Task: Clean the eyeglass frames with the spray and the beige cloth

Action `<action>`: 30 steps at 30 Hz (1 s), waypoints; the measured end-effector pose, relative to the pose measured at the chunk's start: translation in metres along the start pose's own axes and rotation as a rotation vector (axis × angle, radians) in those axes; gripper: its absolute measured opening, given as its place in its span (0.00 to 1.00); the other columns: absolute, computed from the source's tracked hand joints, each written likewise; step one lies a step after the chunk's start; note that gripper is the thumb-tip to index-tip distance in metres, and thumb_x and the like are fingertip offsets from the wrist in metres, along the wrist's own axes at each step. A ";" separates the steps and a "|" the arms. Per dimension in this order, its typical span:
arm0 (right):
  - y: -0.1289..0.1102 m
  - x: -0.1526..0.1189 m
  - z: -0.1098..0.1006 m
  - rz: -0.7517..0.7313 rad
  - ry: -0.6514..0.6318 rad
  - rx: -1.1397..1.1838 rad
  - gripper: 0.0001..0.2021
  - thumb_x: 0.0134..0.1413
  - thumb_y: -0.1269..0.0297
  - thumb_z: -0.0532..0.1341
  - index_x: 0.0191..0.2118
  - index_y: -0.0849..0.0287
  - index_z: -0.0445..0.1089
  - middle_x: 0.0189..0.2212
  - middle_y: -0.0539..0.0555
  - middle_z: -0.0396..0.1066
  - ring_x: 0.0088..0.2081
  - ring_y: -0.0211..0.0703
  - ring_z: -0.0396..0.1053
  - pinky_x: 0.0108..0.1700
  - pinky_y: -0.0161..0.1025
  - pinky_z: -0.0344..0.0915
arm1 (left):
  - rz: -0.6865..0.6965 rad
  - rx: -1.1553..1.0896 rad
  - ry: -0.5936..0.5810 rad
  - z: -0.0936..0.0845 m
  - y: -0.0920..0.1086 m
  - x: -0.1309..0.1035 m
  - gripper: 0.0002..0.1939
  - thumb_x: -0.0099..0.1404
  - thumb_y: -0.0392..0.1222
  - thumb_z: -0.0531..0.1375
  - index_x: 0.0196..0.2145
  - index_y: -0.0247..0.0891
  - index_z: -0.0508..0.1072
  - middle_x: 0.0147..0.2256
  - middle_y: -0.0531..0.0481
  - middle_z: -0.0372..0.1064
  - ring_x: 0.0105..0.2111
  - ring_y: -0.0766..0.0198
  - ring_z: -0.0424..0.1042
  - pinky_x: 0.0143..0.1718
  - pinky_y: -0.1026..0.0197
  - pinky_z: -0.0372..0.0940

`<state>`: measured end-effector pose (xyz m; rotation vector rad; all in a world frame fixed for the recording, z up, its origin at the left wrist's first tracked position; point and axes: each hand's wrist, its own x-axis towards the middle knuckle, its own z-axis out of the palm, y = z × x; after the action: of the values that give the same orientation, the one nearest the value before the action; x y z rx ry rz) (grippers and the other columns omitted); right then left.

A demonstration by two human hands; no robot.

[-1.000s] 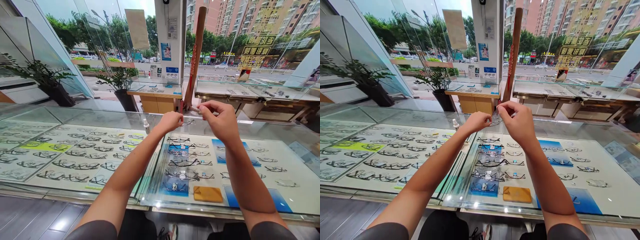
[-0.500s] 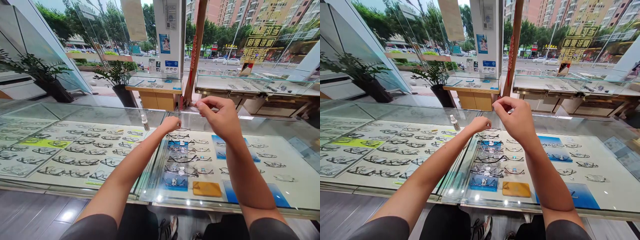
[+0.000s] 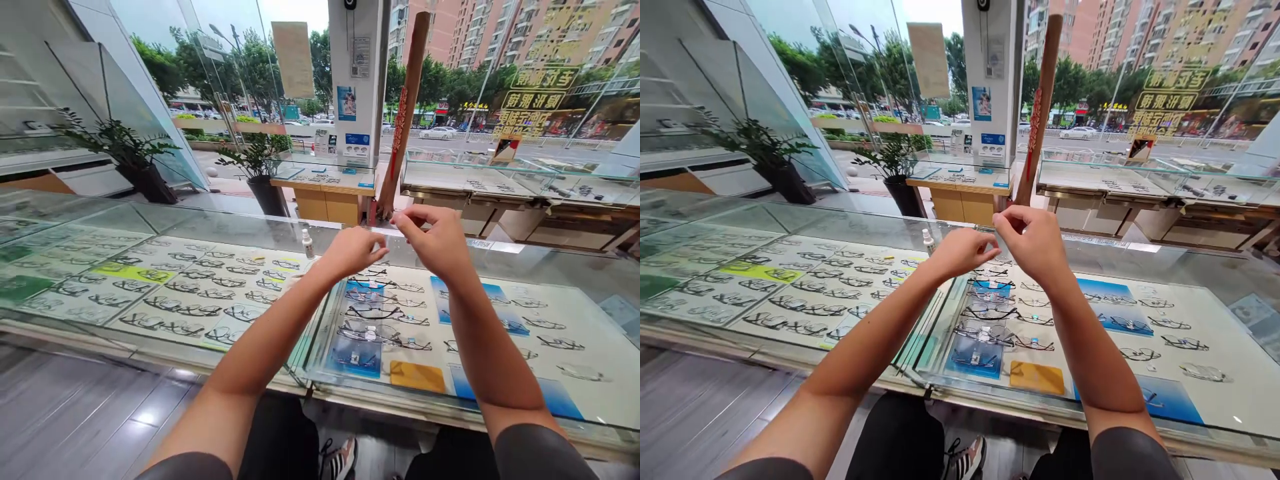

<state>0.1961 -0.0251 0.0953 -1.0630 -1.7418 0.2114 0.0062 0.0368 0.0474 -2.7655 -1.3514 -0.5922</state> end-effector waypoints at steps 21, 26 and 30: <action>0.060 -0.125 0.031 0.267 -0.471 -0.522 0.23 0.62 0.45 0.55 0.30 0.55 0.80 0.27 0.57 0.79 0.30 0.50 0.69 0.33 0.43 0.53 | -1.458 -1.120 1.098 0.191 -0.056 -0.427 0.21 0.58 0.57 0.67 0.37 0.36 0.76 0.31 0.51 0.69 0.27 0.67 0.69 0.28 0.66 0.60; 0.098 -0.184 -0.010 0.398 -0.416 -0.549 0.25 0.59 0.41 0.55 0.32 0.53 0.82 0.28 0.56 0.80 0.31 0.51 0.70 0.33 0.43 0.56 | -1.621 -1.274 0.887 0.216 -0.074 -0.436 0.20 0.64 0.51 0.70 0.48 0.38 0.75 0.42 0.45 0.76 0.34 0.63 0.78 0.36 0.61 0.70; 0.118 -0.228 -0.033 0.396 -0.213 -0.569 0.24 0.58 0.43 0.57 0.37 0.55 0.84 0.33 0.59 0.82 0.34 0.54 0.74 0.35 0.44 0.58 | -1.631 -1.348 0.712 0.233 -0.083 -0.424 0.21 0.72 0.49 0.67 0.57 0.36 0.74 0.53 0.40 0.75 0.48 0.55 0.79 0.49 0.50 0.76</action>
<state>0.3052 -0.1332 -0.1129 -1.8607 -1.8109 0.0731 -0.2160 -0.1936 -0.3246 -0.2460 -3.1307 -2.6934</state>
